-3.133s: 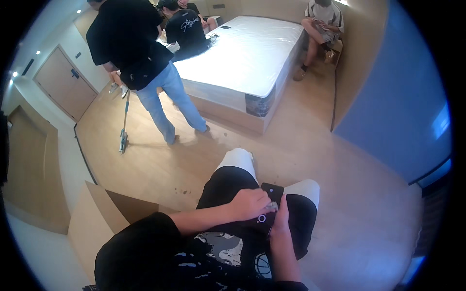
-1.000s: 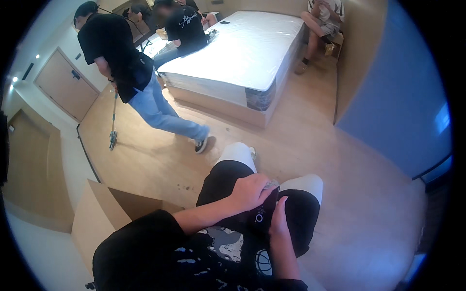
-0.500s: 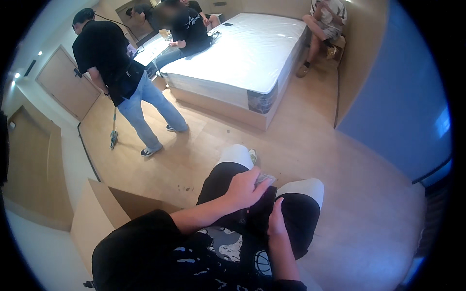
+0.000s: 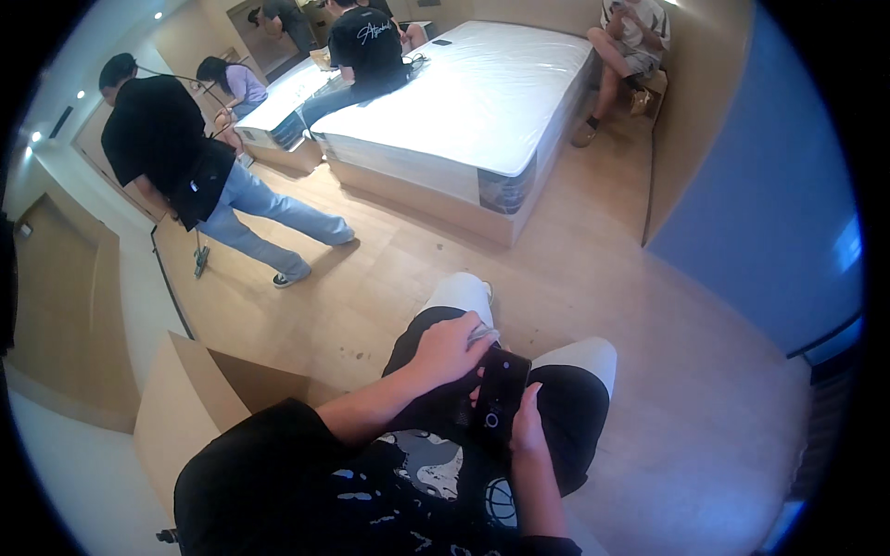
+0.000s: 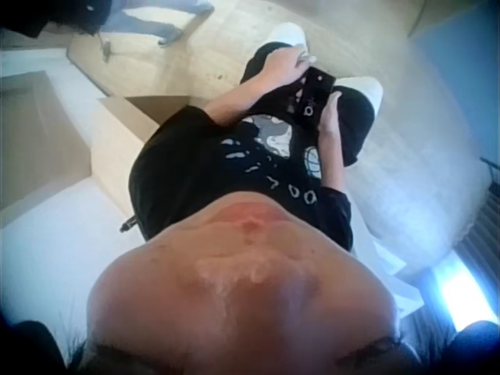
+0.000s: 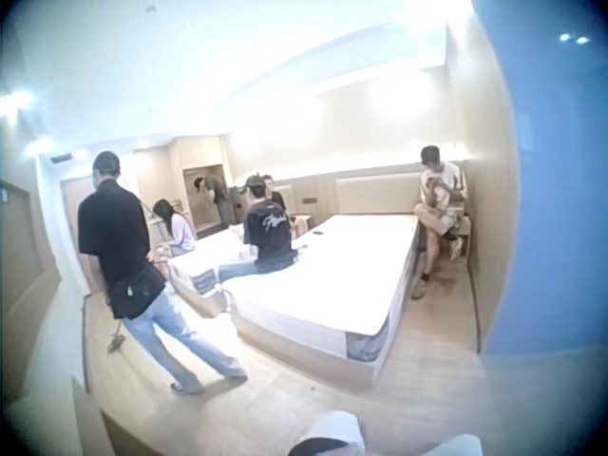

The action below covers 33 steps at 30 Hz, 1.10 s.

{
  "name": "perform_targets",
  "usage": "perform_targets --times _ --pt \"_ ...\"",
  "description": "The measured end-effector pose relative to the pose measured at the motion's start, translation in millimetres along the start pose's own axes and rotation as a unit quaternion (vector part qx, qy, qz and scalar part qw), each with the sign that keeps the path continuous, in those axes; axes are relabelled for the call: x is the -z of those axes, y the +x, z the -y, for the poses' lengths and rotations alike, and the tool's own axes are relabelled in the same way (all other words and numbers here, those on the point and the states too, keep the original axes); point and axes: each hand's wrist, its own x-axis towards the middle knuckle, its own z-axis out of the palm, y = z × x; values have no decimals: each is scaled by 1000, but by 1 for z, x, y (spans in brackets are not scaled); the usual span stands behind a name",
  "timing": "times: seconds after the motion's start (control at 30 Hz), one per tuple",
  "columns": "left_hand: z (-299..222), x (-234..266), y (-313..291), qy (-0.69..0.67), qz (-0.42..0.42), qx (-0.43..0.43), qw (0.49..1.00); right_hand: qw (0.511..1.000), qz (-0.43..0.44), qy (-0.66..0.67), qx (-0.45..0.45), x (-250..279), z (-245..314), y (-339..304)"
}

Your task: The person cleans a smartphone by wiping down its screen and body with a cloth.

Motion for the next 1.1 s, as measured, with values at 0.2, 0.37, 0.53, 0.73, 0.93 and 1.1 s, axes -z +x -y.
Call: perform_targets --times 0.2,0.37,0.53,0.73,0.93,1.1 --pt "7 3 8 -137 -52 3 989 1000 8 9 -15 1 11 10" --pt "-36 0 -16 -76 -27 -150 985 993 -113 -22 30 5 -20 4" --pt "-26 -33 -23 -18 -45 -153 987 983 -173 -34 43 7 -22 5" --pt "6 -32 -32 -2 -65 -126 990 993 -108 54 0 -3 -21 -3" --pt "28 -27 -39 33 -122 -154 980 1000 -14 -15 3 2 -21 -3" --pt "41 -4 -36 12 -125 -142 982 999 -43 12 6 -16 -20 -4"
